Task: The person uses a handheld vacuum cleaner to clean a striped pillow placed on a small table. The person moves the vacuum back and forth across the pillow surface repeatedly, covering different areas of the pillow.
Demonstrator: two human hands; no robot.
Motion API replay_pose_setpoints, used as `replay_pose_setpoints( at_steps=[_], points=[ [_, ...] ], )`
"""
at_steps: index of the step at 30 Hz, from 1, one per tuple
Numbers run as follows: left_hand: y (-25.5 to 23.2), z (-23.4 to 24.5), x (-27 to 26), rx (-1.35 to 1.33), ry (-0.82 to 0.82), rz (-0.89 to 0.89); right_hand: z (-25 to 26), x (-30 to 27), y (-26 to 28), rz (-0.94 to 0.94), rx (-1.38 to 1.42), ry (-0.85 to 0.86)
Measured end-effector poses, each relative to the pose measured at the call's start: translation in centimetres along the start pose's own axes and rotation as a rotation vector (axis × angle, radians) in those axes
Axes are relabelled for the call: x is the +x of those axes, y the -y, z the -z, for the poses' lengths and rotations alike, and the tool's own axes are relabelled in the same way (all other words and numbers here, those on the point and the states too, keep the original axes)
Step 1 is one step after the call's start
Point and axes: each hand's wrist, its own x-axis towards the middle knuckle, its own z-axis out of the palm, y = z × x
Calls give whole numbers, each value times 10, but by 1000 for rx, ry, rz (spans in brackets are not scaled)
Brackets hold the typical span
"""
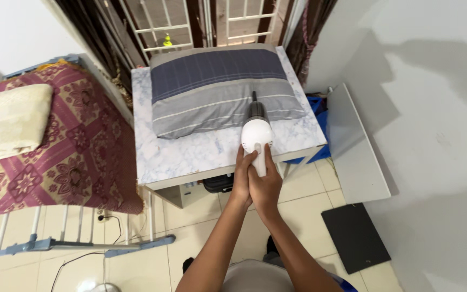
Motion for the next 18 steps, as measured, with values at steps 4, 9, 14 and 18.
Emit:
replay_pose_setpoints(
  at_steps=[4,9,14,18],
  points=[
    [-7,19,-6,-80,-117,-40,-17,-6,9,-28,1,108],
    [-22,43,-18,-141,-125,-133,-38,-20,14,34,-13,209],
    [-31,57,-27,-158,-200,-203,-55,-25,16,-42,15,341],
    [-35,73,-26,-73,-388,-321,-68,-21,13,2,67,518]
  ],
)
